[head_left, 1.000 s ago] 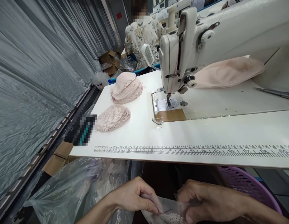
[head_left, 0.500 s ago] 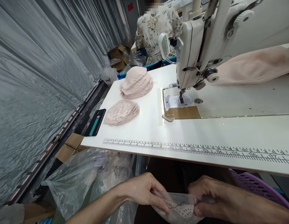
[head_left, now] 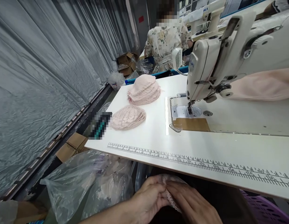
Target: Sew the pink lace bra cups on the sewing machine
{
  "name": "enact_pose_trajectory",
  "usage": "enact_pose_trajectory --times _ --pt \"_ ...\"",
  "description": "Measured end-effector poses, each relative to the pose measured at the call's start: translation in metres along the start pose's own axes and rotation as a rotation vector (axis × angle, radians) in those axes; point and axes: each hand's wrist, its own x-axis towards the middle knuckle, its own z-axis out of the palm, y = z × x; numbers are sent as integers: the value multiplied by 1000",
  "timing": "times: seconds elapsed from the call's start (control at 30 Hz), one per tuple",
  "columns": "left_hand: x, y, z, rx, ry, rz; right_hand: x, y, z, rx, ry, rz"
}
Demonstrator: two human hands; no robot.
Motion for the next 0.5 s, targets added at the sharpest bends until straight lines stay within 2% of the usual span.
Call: enact_pose_trajectory --times 0.07,0.13,0.2,0.27,0.3,0.33,0.4,0.5 --pt "-8 8 -7 62 -40 -36 4 12 -10 346 -65 98" --pt "-16 17 -16 295 -116 -47 7 19 -23 657 -127 286" --pt "-22 25 -22 575 -92 109 9 21 -33 888 -179 482" --pt "-24 29 -25 779 -49 347 10 20 -40 1028 -208 584" --pt "-23 30 -24 849 -75 416 10 18 -42 1084 -223 605" --pt "-22 30 -23 900 -136 421 9 17 -43 1128 -239 618" --pt "-17 28 -18 935 -279 314 6 16 -45 1188 -265 621" --pt "-10 23 -11 822 -334 172 -2 17 -47 1236 -288 628"
